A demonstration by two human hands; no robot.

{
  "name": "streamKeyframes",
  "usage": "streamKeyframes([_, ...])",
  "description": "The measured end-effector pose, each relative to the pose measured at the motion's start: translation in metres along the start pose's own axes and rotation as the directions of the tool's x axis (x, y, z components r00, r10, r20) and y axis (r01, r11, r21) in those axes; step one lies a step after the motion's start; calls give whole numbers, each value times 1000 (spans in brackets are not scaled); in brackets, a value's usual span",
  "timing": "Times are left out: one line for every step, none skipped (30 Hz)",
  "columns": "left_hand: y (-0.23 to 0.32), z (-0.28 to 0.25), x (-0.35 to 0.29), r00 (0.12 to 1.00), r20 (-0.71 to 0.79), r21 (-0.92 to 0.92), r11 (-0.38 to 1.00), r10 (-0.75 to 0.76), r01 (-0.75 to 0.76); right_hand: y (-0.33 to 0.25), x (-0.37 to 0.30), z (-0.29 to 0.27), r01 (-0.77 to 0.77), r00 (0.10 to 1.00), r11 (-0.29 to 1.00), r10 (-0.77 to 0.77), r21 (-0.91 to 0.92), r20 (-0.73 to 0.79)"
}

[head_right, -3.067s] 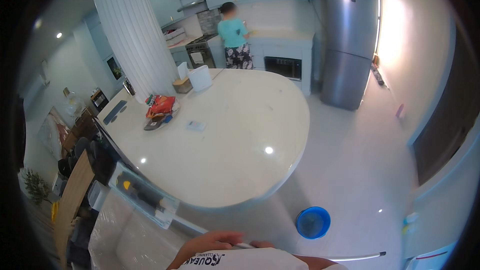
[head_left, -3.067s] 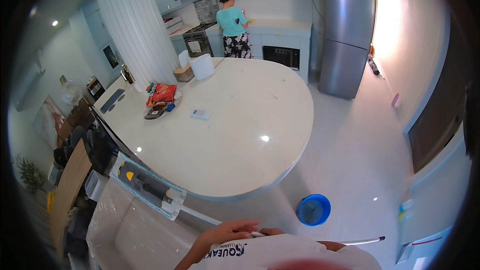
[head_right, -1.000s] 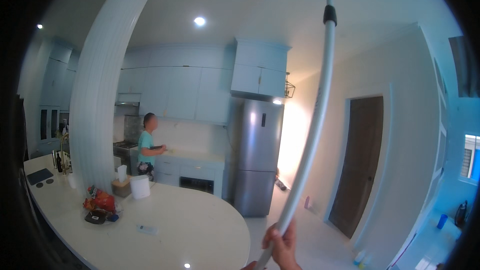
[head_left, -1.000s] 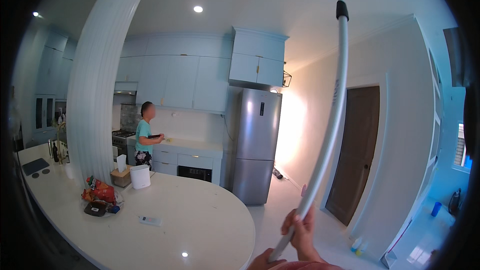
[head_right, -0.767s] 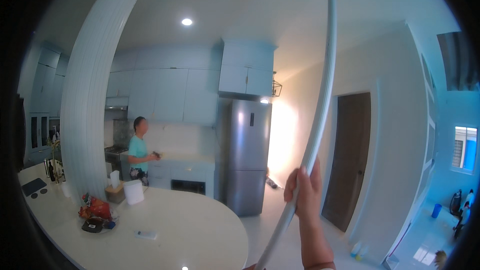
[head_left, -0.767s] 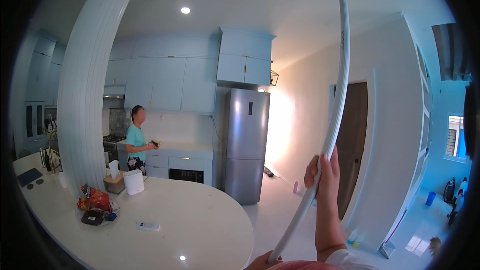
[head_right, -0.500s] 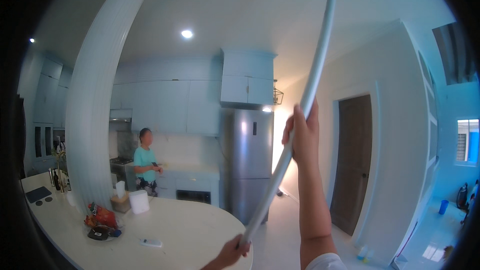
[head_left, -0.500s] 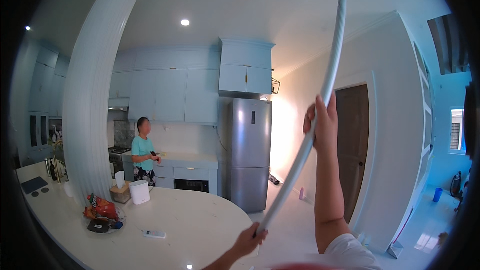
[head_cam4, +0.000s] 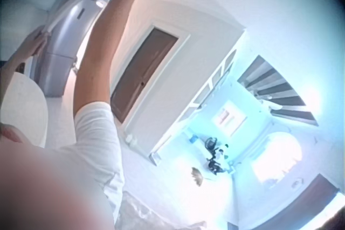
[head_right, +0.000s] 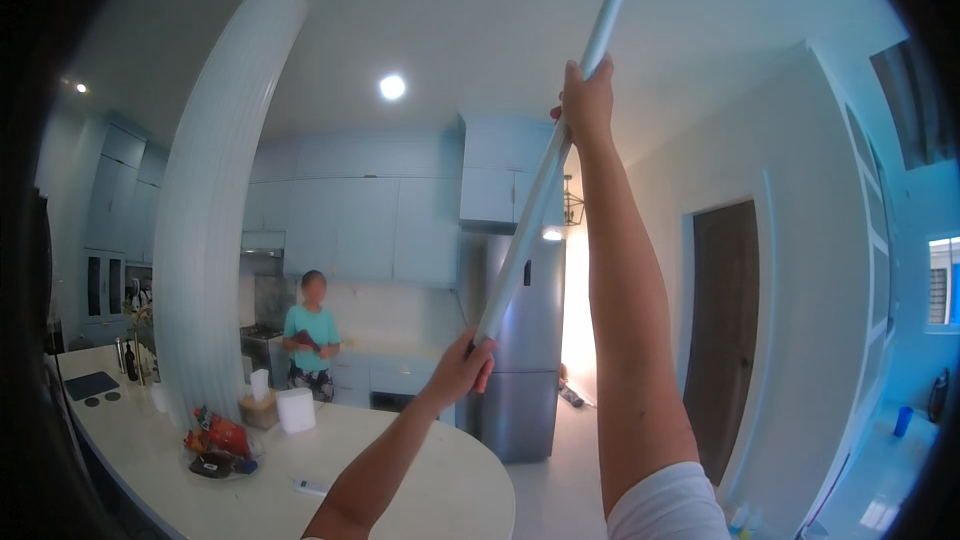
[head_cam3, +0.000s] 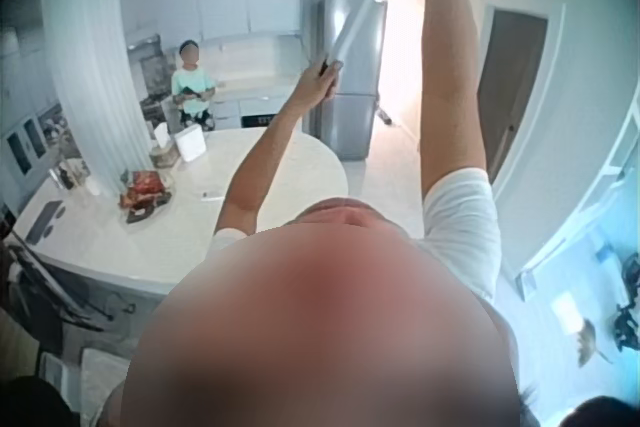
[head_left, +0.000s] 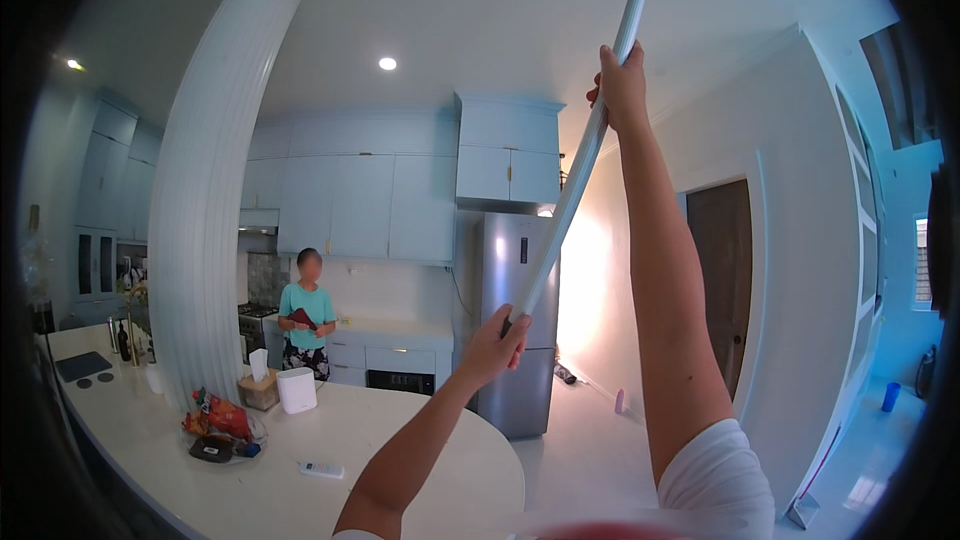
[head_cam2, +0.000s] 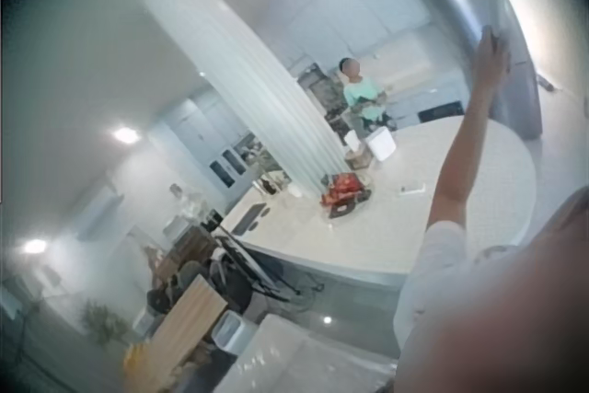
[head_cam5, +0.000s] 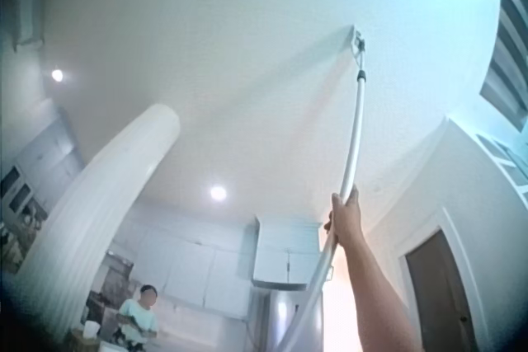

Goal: The person attaches a microfiber mop pad to a mop head, then picks up a mop bucket and a mop handle. They connect the handle to the mop head and extend the telescopic pole to full length.

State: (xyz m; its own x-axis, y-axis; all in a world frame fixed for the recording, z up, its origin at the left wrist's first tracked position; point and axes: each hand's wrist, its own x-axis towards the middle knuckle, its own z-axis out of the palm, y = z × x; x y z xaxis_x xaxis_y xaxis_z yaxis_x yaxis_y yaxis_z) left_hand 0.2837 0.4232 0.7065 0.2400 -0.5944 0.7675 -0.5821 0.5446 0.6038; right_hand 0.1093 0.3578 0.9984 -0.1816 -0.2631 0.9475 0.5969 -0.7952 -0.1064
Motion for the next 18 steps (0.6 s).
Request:
streamKeyframes([0, 4, 1, 1000, 3, -33, 999, -12, 12, 0, 2, 1, -10, 1000, 999, 10, -44, 5])
streamKeyframes([1, 8, 1, 1000, 3, -63, 998, -25, 26, 1, 3, 2, -22, 1000, 996, 23, -84, 10])
streamKeyframes([2, 14, 0, 999, 21, -99, 994, -43, 45, 1, 3, 2, -19, 1000, 994, 21, -105, 21])
streamKeyframes([4, 23, -3, 997, 39, -134, 989, -60, 65, -1, 7, 0, -5, 999, 991, 10, -133, 37])
streamKeyframes([6, 33, -3, 995, 62, -174, 981, -73, 83, -3, 12, -5, 13, 999, 986, -4, -167, 53])
streamKeyframes([12, 43, -3, 994, 81, -188, 978, -76, 90, -2, 15, -8, 21, 997, 980, -8, -197, 71])
streamKeyframes([24, 53, -3, 992, 100, -202, 975, -77, 96, -3, 20, -13, 5, 996, 994, 5, -112, 94])
streamKeyframes([33, 64, -3, 989, 131, -231, 967, -75, 104, -4, 24, -21, -10, 993, 999, 15, -46, 119])
streamKeyframes([39, 67, -4, 989, 135, -228, 969, -64, 93, -3, 23, -22, -37, 988, 999, 32, 32, 152])
streamKeyframes([45, 69, -5, 989, 141, -226, 971, -51, 82, 2, 15, -23, -85, 978, 983, 51, 161, 203])
streamKeyframes([49, 68, -6, 990, 133, -221, 973, -44, 73, 12, -4, -22, -146, 962, 945, 67, 291, 264])
streamKeyframes([54, 66, -8, 984, 166, -283, 953, -62, 108, 15, -24, -24, -207, 944, 887, 70, 413, 322])
streamKeyframes([57, 61, -9, 976, 204, -342, 929, -74, 142, 14, -48, -24, -249, 925, 878, 91, 409, 369])
streamKeyframes([58, 59, -11, 965, 244, -394, 900, -95, 188, 15, -67, -25, -300, 903, 864, 120, 405, 413])
streamKeyframes([57, 59, -9, 968, 233, -397, 898, -98, 187, 27, -62, -24, -303, 911, 851, 126, 429, 393])
streamKeyframes([56, 60, -5, 970, 220, -399, 898, -103, 186, 31, -62, -22, -314, 912, 851, 147, 420, 384])
streamKeyframes([59, 57, 0, 973, 211, -400, 901, -90, 170, 25, -57, -20, -308, 917, 857, 151, 413, 370])
streamKeyframes([67, 54, -2, 980, 185, -408, 901, -78, 149, 21, -55, -16, -303, 921, 863, 155, 405, 357])
